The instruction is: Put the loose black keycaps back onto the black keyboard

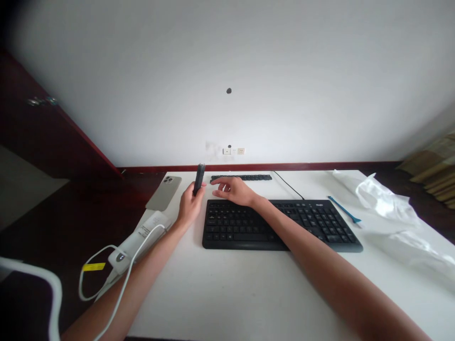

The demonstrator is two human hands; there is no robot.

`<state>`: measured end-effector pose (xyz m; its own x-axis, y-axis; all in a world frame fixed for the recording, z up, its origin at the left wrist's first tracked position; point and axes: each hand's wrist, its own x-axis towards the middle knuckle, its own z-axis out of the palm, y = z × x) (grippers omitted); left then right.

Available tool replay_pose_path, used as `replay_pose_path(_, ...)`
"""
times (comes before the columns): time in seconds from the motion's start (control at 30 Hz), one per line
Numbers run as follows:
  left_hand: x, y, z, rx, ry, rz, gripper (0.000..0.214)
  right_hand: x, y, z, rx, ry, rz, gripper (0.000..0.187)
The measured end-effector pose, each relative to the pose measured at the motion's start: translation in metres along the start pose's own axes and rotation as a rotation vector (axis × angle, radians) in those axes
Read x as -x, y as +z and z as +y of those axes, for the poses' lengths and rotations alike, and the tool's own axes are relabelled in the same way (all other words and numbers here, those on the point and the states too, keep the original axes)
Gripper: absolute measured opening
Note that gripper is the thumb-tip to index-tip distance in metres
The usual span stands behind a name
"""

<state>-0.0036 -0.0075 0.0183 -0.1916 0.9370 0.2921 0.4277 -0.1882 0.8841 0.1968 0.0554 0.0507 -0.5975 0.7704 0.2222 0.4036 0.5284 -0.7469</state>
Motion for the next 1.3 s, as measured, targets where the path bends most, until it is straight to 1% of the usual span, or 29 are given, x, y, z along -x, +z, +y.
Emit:
replay_pose_path(0.07, 0.002, -0.003, 0.005, -0.118, 0.064, -0.034, 0.020, 0.000, 0.003, -0.010, -0.203, -0.011, -0.050, 0.052)
replay_pose_path(0.13, 0.005, -0.005, 0.008, -0.217, 0.132, -0.080, 0.026, 0.000, 0.009, -0.020, -0.397, -0.026, -0.083, 0.058)
replay_pose_path(0.2, 0.008, -0.005, 0.011, -0.257, 0.194, -0.126, 0.035, 0.001, 0.015, -0.027, -0.529, -0.019, -0.094, 0.058)
replay_pose_path(0.27, 0.009, -0.004, 0.013, -0.253, 0.230, -0.156, 0.039, 0.002, 0.016, -0.033, -0.555, -0.012, -0.083, 0.049)
replay_pose_path(0.33, 0.010, -0.004, 0.014, -0.264, 0.246, -0.161, 0.036, 0.002, 0.011, -0.038, -0.528, -0.026, -0.052, 0.042)
replay_pose_path(0.4, 0.009, -0.003, 0.013, -0.299, 0.262, -0.153, 0.031, 0.002, -0.003, -0.042, -0.505, -0.045, 0.014, 0.039)
replay_pose_path(0.47, 0.008, -0.002, 0.011, -0.315, 0.299, -0.159, 0.031, 0.003, -0.021, -0.044, -0.478, -0.043, 0.129, 0.035)
replay_pose_path(0.57, 0.008, 0.000, 0.010, -0.301, 0.365, -0.209, 0.030, 0.016, -0.043, -0.037, -0.437, -0.014, 0.258, 0.029)
replay_pose_path(0.63, 0.009, 0.001, 0.012, -0.287, 0.390, -0.249, 0.026, 0.030, -0.046, -0.025, -0.449, 0.032, 0.264, 0.027)
replay_pose_path(0.7, 0.010, 0.002, 0.015, -0.264, 0.400, -0.291, 0.027, 0.046, -0.039, -0.010, -0.504, 0.113, 0.258, 0.027)
replay_pose_path(0.77, 0.012, 0.002, 0.018, -0.245, 0.405, -0.341, 0.031, 0.060, -0.029, 0.005, -0.617, 0.180, 0.318, 0.027)
replay_pose_path(0.83, 0.013, 0.001, 0.022, -0.243, 0.403, -0.380, 0.036, 0.068, -0.021, 0.017, -0.683, 0.202, 0.360, 0.027)
replay_pose_path(0.93, 0.016, 0.001, 0.026, -0.256, 0.397, -0.399, 0.038, 0.071, -0.018, 0.029, -0.737, 0.204, 0.418, 0.029)
replay_pose_path(1.0, 0.018, 0.001, 0.030, -0.268, 0.399, -0.405, 0.036, 0.070, -0.020, 0.032, -0.759, 0.215, 0.456, 0.032)
replay_pose_path(1.07, 0.021, 0.002, 0.033, -0.282, 0.401, -0.419, 0.033, 0.069, -0.021, 0.032, -0.768, 0.231, 0.466, 0.034)
replay_pose_path(1.3, 0.028, 0.007, 0.039, -0.329, 0.342, -0.511, 0.031, 0.072, -0.024, 0.026, -0.666, 0.228, 0.391, 0.024)
